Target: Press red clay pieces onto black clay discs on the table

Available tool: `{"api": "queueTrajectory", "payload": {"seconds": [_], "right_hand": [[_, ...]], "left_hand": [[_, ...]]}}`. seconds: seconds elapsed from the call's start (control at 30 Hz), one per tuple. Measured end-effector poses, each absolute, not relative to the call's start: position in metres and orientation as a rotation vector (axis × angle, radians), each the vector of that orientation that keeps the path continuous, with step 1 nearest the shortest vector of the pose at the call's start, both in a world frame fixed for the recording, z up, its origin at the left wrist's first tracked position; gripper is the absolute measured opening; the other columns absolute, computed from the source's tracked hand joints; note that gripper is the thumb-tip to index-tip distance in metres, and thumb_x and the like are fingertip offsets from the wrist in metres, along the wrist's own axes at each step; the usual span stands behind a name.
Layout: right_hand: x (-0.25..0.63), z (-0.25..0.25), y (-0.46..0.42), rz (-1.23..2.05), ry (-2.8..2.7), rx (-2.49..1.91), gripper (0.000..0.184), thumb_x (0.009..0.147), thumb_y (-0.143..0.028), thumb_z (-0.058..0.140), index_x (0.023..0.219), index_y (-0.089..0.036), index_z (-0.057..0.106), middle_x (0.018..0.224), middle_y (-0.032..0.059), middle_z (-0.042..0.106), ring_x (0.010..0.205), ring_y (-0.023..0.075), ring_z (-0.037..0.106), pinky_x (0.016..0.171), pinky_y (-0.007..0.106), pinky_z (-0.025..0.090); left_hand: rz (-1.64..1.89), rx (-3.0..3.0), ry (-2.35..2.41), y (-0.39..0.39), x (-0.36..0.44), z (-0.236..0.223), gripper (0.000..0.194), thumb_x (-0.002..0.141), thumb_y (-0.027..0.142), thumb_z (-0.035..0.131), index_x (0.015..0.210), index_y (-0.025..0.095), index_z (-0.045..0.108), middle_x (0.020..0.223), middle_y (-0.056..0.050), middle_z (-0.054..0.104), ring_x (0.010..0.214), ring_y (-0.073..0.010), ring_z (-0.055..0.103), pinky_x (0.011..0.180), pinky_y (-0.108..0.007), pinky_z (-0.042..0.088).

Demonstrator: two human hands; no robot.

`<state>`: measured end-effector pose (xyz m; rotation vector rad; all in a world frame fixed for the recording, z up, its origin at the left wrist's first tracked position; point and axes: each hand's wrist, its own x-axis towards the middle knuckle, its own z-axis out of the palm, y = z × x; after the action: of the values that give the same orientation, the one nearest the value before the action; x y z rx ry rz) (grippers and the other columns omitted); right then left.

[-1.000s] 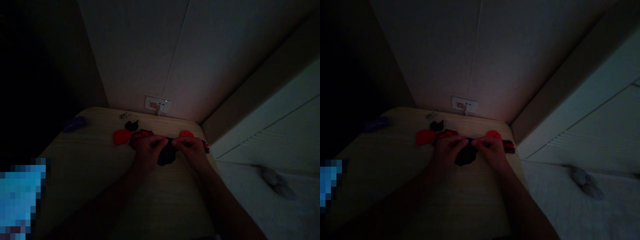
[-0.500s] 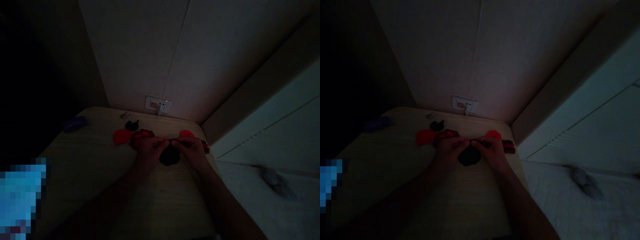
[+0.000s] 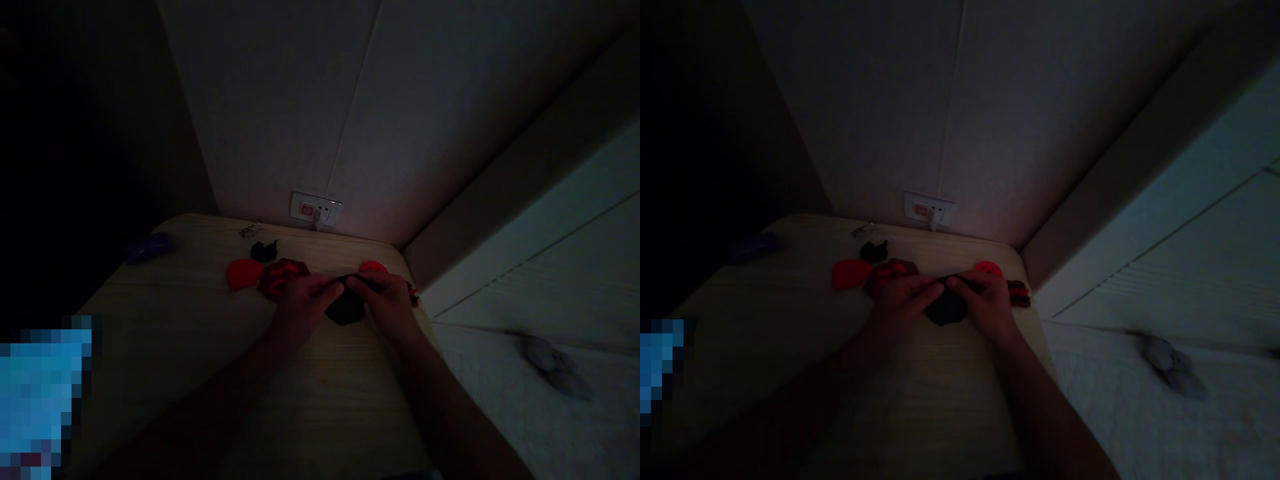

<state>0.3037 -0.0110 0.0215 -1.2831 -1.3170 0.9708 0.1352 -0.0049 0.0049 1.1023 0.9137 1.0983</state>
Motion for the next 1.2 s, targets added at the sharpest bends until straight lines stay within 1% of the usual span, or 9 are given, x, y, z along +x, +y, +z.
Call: {"api": "queueTrajectory", "payload": {"seconds": [0.1,0.23,0.47,0.63,0.77,0.9,0.97,1.07,1.2], "right_hand": [[0.3029,0.0208,-0.0112,0.990,-1.282,-1.288,0.021,0.071,-0.040,0.087,0.077,-0.021,0.082,0.072,0.0023,0.076,0.065,0.0157,0.065,0.062,0.027,0.052],[0.3019,0.0180,-0.0123,1.110,-1.277,-1.252,0.026,0.068,-0.040,0.090,0.087,-0.023,0.083,0.082,0.0029,0.079,0.071,0.0164,0.068,0.068,0.029,0.055],[0.3036,0.0237,-0.0122,1.067,-1.288,-1.299,0.024,0.064,-0.040,0.092,0.075,-0.021,0.082,0.071,0.0017,0.076,0.062,0.0146,0.064,0.062,0.027,0.053],[0.3035,0.0221,-0.0112,1.089,-1.260,-1.278,0.026,0.067,-0.042,0.090,0.083,-0.022,0.083,0.078,0.0024,0.078,0.068,0.0152,0.067,0.065,0.028,0.055],[0.3064,0.0221,-0.0108,1.069,-1.301,-1.293,0.025,0.069,-0.043,0.089,0.076,-0.020,0.082,0.070,0.0022,0.075,0.060,0.0143,0.063,0.059,0.027,0.052],[0.3061,0.0237,-0.0104,1.053,-1.268,-1.299,0.025,0.068,-0.042,0.090,0.078,-0.020,0.083,0.069,0.0028,0.076,0.060,0.0149,0.064,0.058,0.027,0.053],[0.3046,0.0236,-0.0099,1.056,-1.253,-1.296,0.026,0.068,-0.043,0.089,0.079,-0.020,0.083,0.073,0.0034,0.077,0.064,0.0159,0.066,0.061,0.028,0.055],[0.3032,0.0221,-0.0092,1.106,-1.244,-1.284,0.031,0.064,-0.043,0.092,0.084,-0.021,0.083,0.081,0.0037,0.079,0.070,0.0167,0.069,0.066,0.029,0.057],[0.3046,0.0200,-0.0090,1.157,-1.274,-1.276,0.028,0.061,-0.041,0.094,0.077,-0.021,0.082,0.075,0.0027,0.078,0.065,0.0153,0.067,0.064,0.028,0.055]], "left_hand": [[1.088,1.131,0.934,-0.0042,0.1340,0.0032,0.019,0.078,0.033,0.075,0.081,0.014,0.078,0.076,-0.005,0.077,0.069,-0.0165,0.069,0.064,-0.025,0.050],[1.098,1.166,0.966,-0.0037,0.1324,0.0009,0.018,0.079,0.032,0.074,0.078,0.014,0.078,0.071,-0.003,0.075,0.065,-0.0153,0.066,0.061,-0.024,0.048],[1.079,1.123,0.899,-0.0029,0.1367,-0.0001,0.018,0.078,0.032,0.074,0.081,0.015,0.077,0.076,-0.005,0.077,0.069,-0.0170,0.069,0.064,-0.026,0.051],[1.097,1.144,0.939,-0.0038,0.1326,0.0043,0.017,0.076,0.032,0.076,0.078,0.015,0.077,0.075,-0.005,0.078,0.068,-0.0177,0.069,0.063,-0.027,0.052],[1.091,1.095,0.948,-0.0054,0.1326,0.0081,0.018,0.076,0.032,0.077,0.078,0.015,0.078,0.074,-0.004,0.078,0.067,-0.0173,0.070,0.064,-0.027,0.053],[1.058,1.067,0.907,-0.0054,0.1349,0.0069,0.021,0.075,0.035,0.078,0.082,0.015,0.078,0.080,-0.006,0.079,0.071,-0.0189,0.072,0.066,-0.028,0.055],[1.043,1.079,0.907,-0.0049,0.1347,0.0060,0.019,0.074,0.034,0.079,0.080,0.015,0.077,0.078,-0.006,0.079,0.070,-0.0192,0.072,0.065,-0.028,0.055],[1.043,1.108,0.927,-0.0043,0.1336,0.0057,0.014,0.075,0.030,0.077,0.077,0.016,0.076,0.075,-0.005,0.078,0.069,-0.0184,0.071,0.065,-0.028,0.054],[1.034,1.150,0.950,-0.0041,0.1343,0.0048,0.014,0.076,0.029,0.075,0.073,0.015,0.074,0.069,-0.003,0.074,0.062,-0.0155,0.066,0.059,-0.025,0.049]]}}
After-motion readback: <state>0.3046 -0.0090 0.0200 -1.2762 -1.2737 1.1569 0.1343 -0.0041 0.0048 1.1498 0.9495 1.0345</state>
